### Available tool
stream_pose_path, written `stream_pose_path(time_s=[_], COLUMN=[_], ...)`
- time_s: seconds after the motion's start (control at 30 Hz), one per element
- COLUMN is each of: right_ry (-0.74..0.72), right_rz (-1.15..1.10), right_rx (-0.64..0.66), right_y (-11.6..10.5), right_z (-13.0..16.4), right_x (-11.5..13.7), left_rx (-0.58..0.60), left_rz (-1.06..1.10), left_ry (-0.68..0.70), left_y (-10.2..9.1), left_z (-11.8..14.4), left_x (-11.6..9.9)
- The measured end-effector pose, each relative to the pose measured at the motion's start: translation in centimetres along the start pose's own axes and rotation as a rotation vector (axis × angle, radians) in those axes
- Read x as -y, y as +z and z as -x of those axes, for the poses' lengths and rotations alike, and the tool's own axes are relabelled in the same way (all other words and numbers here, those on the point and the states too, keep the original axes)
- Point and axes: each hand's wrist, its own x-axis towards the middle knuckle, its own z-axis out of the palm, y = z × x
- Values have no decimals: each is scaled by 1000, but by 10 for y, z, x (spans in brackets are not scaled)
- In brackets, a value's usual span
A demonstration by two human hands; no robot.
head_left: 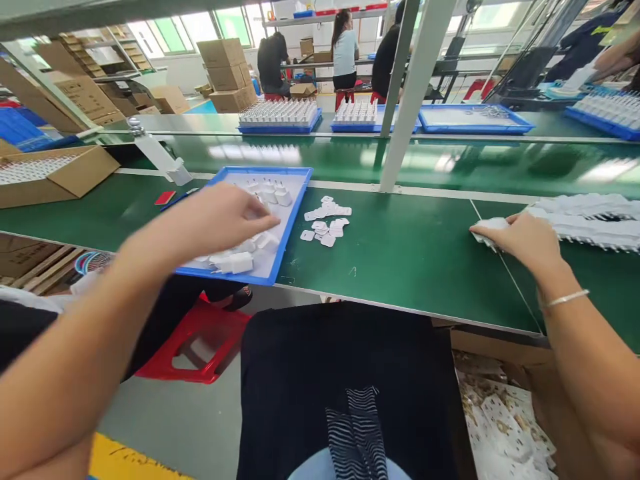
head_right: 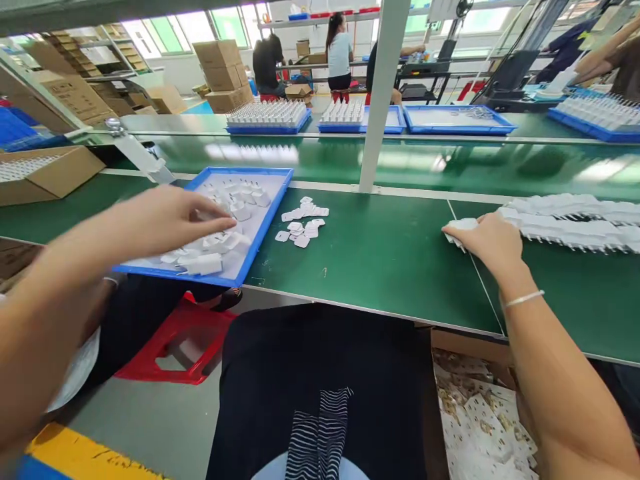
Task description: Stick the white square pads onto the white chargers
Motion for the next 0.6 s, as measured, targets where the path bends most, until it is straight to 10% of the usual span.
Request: stream_pose_path(time_s=[0.3, 0.6], right_ry=[-486, -295], right_rz=[-847, -882], right_rx=[80, -105], right_y=[17, 35], right_z=[220, 288], right_x=[112, 143], left_rx=[-10, -155], left_rz=[1423, 1585], left_ry=[92, 28], left_y=[179, 192], left_z=[100, 111], left_x=[-81, -128])
